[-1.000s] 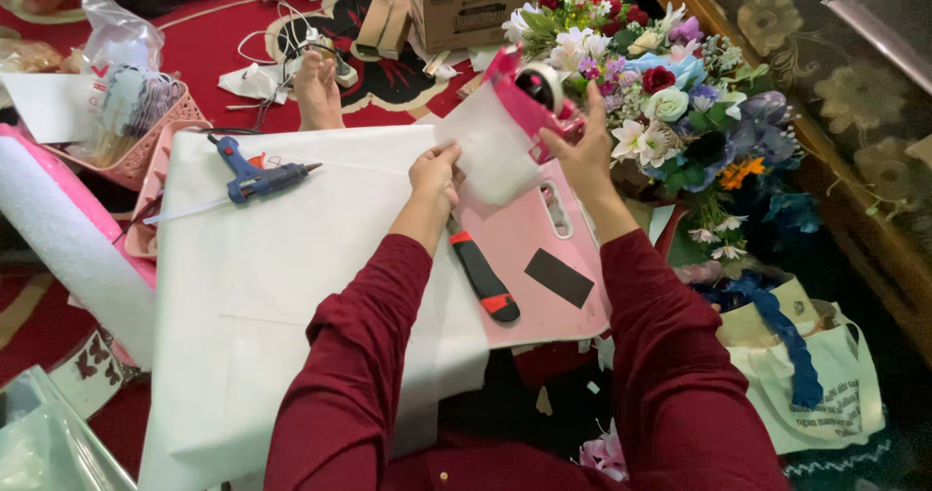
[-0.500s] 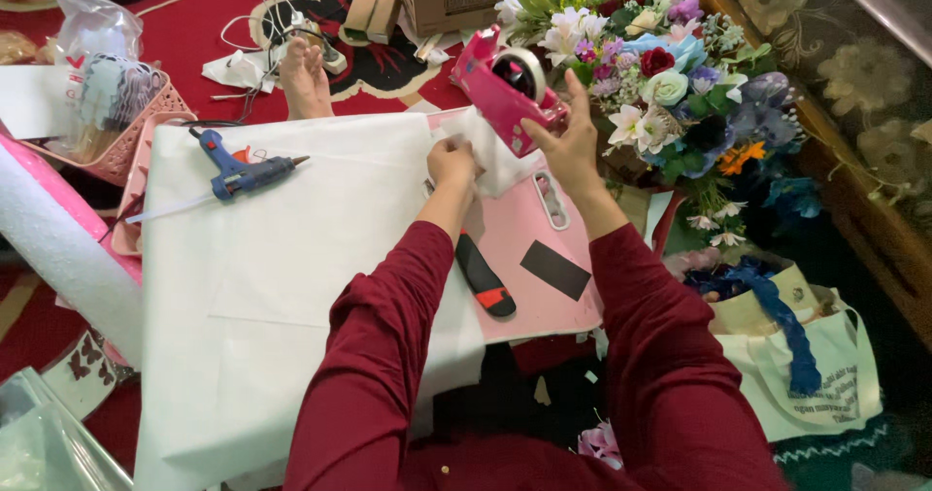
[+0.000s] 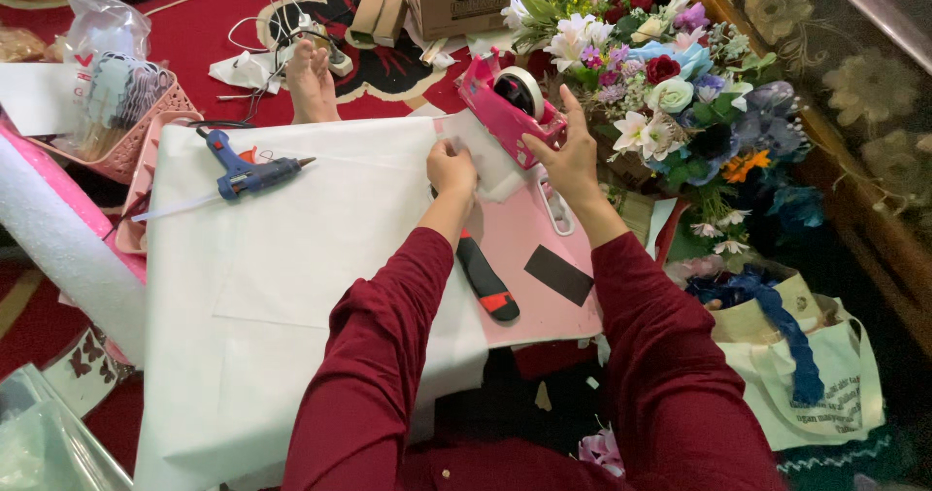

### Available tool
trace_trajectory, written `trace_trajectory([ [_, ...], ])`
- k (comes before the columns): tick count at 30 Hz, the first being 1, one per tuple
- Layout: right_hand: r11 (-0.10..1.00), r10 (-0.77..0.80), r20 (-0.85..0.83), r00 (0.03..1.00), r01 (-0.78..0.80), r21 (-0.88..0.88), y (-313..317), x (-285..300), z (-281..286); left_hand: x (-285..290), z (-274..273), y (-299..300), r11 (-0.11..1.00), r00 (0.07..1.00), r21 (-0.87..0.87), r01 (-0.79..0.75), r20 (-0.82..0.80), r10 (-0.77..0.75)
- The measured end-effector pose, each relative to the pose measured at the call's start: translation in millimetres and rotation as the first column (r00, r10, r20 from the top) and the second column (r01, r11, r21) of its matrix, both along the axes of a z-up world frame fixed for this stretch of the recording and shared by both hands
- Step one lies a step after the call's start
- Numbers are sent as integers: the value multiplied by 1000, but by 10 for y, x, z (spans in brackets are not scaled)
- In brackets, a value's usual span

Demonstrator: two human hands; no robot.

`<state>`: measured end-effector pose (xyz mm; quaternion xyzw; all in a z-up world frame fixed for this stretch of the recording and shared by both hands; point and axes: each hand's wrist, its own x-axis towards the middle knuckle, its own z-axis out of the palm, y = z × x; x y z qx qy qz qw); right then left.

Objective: The person uses a utility knife to cut a large sheet of white paper on a pink cutting board. They repeatedly smooth the paper, align it, and make precise cuts along the edges to trim it to size.

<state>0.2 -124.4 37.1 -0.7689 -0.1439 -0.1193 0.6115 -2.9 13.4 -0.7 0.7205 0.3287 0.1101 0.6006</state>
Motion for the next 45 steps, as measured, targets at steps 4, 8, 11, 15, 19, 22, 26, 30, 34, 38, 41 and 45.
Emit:
trace_trajectory([
  [4, 999, -22, -19, 1000, 21, -33, -8, -34, 34, -39, 5, -12, 998, 1000, -56, -2, 3, 2],
  [8, 997, -35, -21, 999, 34, -71, 48, -60, 33, -37, 6, -52, 999, 1000, -26, 26, -7, -26],
  [11, 995, -43, -16, 999, 42, -92, 112, -88, 28, -17, 1, -61, 999, 999, -40, 32, -6, -32],
  [15, 985, -71, -35, 997, 65, -159, 157, -106, 17, -63, 30, -136, 997, 997, -29, 70, 27, -69],
  [19, 973, -79, -35, 996, 69, -222, 185, -125, 21, -76, 32, -97, 961, 992, -268, 62, 123, -30],
  [22, 962, -80, -37, 996, 67, -264, 198, -144, 37, -156, 43, -16, 953, 990, -292, 84, 136, -46],
  [26, 933, -79, -4, 997, 72, -353, 189, -252, 117, -331, 61, 152, 985, 947, -23, 172, 279, -159],
  [30, 887, -30, 302, 953, 165, -431, 134, -499, 43, -581, 191, 366, 980, 838, -5, 200, 519, -169],
  [34, 869, 64, 336, 940, 113, -482, 85, -908, -173, -1111, 361, 686, 948, 819, -16, 317, 509, -265],
  [38, 866, 103, 182, 978, 2, -500, 165, -1312, -602, -1684, 386, 964, 893, 805, 178, 412, 388, -449],
  [41, 873, 97, 160, 982, -7, -488, 253, -1475, -853, -2133, 290, 1125, 838, 767, 367, 403, 363, -528],
  [45, 868, 73, 175, 982, 25, -496, 262, -1516, -1016, -2487, -300, 1346, 649, 871, 729, 218, 154, -466],
])
